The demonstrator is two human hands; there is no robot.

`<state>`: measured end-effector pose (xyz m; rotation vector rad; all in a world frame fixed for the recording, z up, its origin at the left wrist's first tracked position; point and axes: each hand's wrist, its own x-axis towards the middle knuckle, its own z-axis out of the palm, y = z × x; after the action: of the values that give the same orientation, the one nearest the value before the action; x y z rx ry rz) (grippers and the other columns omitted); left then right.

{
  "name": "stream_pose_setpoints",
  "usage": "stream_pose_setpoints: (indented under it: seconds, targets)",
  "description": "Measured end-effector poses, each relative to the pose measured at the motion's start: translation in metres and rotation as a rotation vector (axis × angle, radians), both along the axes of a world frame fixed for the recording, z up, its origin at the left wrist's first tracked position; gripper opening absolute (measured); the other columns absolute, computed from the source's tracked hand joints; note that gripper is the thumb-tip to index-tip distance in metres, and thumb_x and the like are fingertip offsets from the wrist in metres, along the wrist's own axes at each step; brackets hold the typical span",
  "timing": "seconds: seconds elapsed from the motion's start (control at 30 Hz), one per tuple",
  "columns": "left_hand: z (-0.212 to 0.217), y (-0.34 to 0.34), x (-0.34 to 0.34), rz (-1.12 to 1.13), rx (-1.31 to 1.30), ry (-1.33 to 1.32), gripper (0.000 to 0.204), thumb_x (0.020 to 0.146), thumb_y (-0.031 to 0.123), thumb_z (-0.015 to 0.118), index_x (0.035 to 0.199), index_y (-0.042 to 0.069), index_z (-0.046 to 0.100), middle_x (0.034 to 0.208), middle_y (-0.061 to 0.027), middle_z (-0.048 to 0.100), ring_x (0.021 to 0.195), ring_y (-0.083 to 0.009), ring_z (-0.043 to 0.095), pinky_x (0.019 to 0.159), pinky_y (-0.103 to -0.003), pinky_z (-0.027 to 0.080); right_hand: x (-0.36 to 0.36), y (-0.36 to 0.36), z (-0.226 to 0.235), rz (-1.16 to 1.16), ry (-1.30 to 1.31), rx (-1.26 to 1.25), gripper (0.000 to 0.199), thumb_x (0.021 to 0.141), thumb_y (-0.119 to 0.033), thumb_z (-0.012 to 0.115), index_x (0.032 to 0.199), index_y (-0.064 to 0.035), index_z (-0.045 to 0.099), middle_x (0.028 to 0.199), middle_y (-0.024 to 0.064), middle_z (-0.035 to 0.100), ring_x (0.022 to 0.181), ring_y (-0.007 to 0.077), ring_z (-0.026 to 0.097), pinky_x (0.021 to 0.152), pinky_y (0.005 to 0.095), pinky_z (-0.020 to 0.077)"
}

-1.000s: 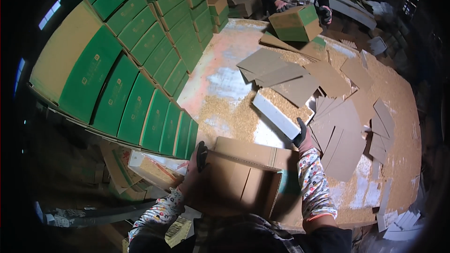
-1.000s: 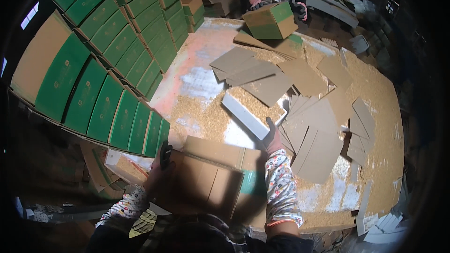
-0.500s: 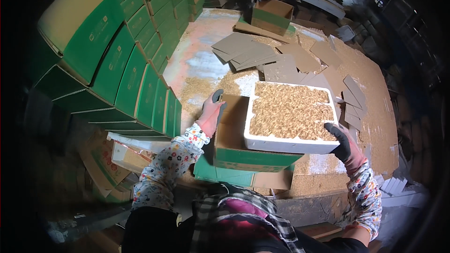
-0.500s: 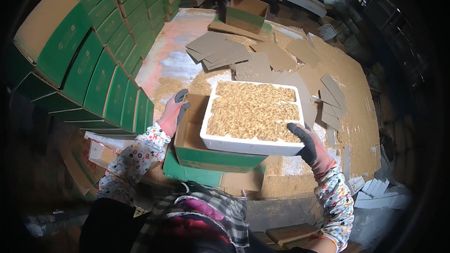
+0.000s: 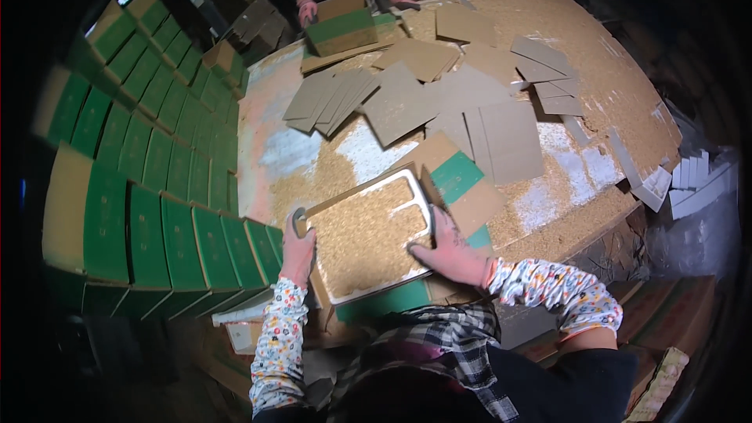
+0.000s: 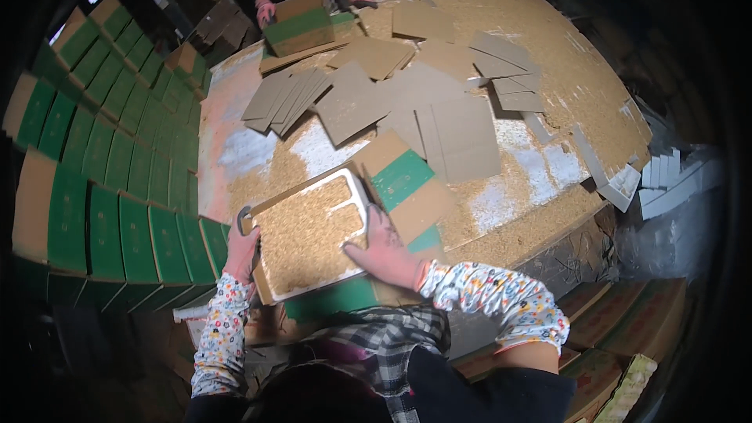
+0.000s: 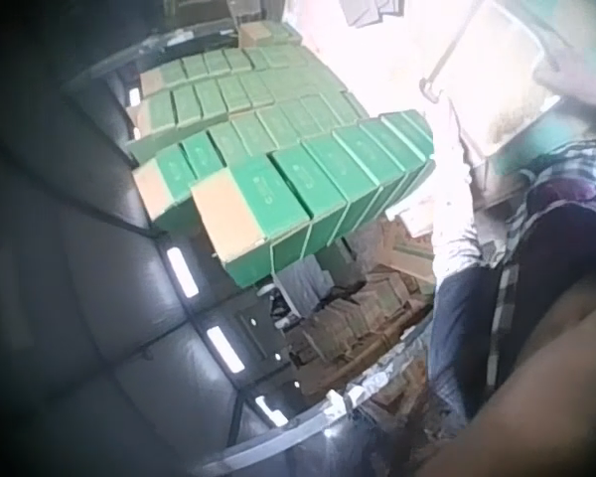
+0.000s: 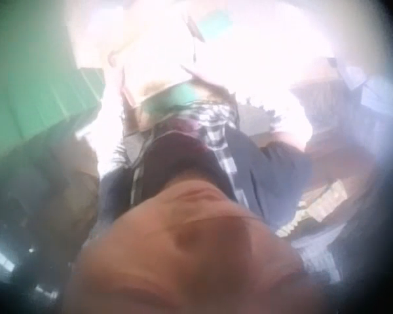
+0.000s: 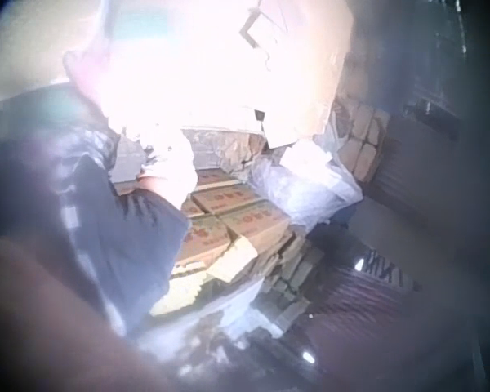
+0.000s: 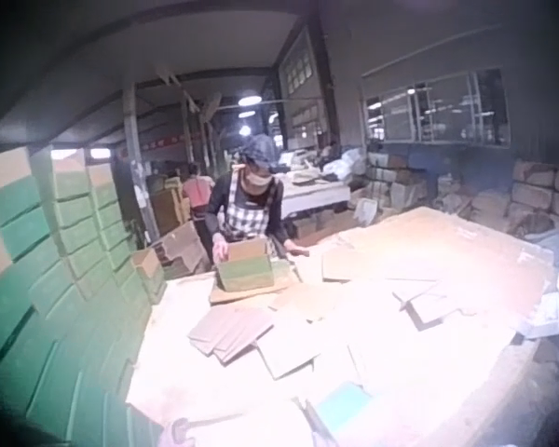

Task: The person assembles cardboard boxes by hand, inserting a styrofoam tray filled with material into each box and stacking the completed boxes.

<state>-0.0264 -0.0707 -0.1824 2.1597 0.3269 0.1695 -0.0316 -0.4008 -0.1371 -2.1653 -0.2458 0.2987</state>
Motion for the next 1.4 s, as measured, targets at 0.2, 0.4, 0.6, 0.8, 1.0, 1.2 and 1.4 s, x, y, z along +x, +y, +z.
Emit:
stream_pose_setpoints:
  seconds: [0.2, 0.4, 0.6, 0.8, 1.0, 1.2, 1.4]
  targets:
    - [0.025, -0.033, 0.005, 0.022, 0.177, 0.066, 0.055, 0.070, 0.003, 0.063, 0.123, 0.001, 0.050, 0.109, -0.0162, 0.061, 0.100, -0.0265, 0.059, 0.088, -0.034, 0.046, 0.104, -0.106, -0.017, -0.378, -0.553, 0.039, 0.076, 0.076, -0.033, 0.071, 0.137, -0.0027, 0.037, 0.136, 0.0272, 0.038, 0.128, 0.0454, 0.033, 0.109, 0.0489, 0.0252]
    - [0.015, -0.022, 0.003, 0.040, 0.300, -0.029, 0.048, 0.074, 0.003, 0.063, 0.120, 0.000, 0.051, 0.105, -0.0137, 0.060, 0.095, -0.0236, 0.058, 0.086, -0.033, 0.047, 0.207, -0.296, -0.194, -0.673, 0.179, -0.515, 0.106, 0.059, -0.054, 0.075, 0.140, 0.0017, 0.033, 0.133, 0.0250, 0.046, 0.118, 0.0364, 0.051, 0.100, 0.0470, 0.0395]
    - [0.025, -0.040, 0.015, 0.107, 0.085, 0.124, 0.043, 0.078, 0.004, 0.063, 0.118, -0.003, 0.052, 0.102, -0.0154, 0.064, 0.093, -0.0221, 0.061, 0.082, -0.032, 0.049, 0.260, -0.317, -0.083, -0.710, -0.183, -0.441, 0.041, 0.073, -0.029, 0.069, 0.101, 0.0004, 0.063, 0.094, 0.0210, 0.066, 0.092, 0.0343, 0.063, 0.081, 0.0408, 0.0499]
    - [0.005, -0.023, -0.004, 0.199, -0.248, -0.111, 0.041, 0.096, 0.026, 0.054, 0.126, -0.002, 0.049, 0.120, -0.0168, 0.057, 0.110, -0.0246, 0.054, 0.096, -0.031, 0.041, 0.135, -0.066, 0.060, 0.119, -0.976, -0.237, 0.020, 0.073, -0.012, 0.058, 0.091, -0.0130, 0.050, 0.087, 0.0085, 0.049, 0.087, 0.0269, 0.051, 0.069, 0.0349, 0.0437]
    - [0.078, -0.056, -0.002, 0.031, 0.243, -0.447, 0.051, 0.094, 0.033, 0.052, 0.133, 0.002, 0.043, 0.121, -0.0184, 0.052, 0.106, -0.0276, 0.054, 0.094, -0.037, 0.043, 0.034, 0.023, -0.062, 1.217, -0.511, -0.643, 0.017, 0.076, -0.019, 0.057, 0.088, -0.0070, 0.058, 0.088, 0.0104, 0.064, 0.087, 0.0278, 0.063, 0.079, 0.0427, 0.0480]
    - [0.053, -0.101, -0.043, -0.746, 0.835, 0.471, 0.064, 0.086, 0.041, 0.055, 0.134, 0.001, 0.041, 0.120, -0.0200, 0.056, 0.104, -0.0336, 0.058, 0.089, -0.041, 0.045, 0.052, 0.042, 0.015, 0.646, -0.059, -0.355, 0.065, 0.083, -0.049, 0.058, 0.127, -0.0027, 0.051, 0.119, 0.0221, 0.057, 0.116, 0.0358, 0.052, 0.096, 0.0390, 0.0420]
    - [0.067, -0.034, -0.002, -0.463, 0.389, -0.259, 0.042, 0.090, 0.026, 0.052, 0.122, -0.001, 0.048, 0.119, -0.0230, 0.051, 0.106, -0.0417, 0.051, 0.094, -0.049, 0.040, 0.122, 0.001, 0.019, 0.384, 0.573, 0.483, 0.043, 0.090, -0.022, 0.056, 0.127, -0.0016, 0.050, 0.115, 0.0154, 0.060, 0.108, 0.0228, 0.058, 0.092, 0.0332, 0.0469]
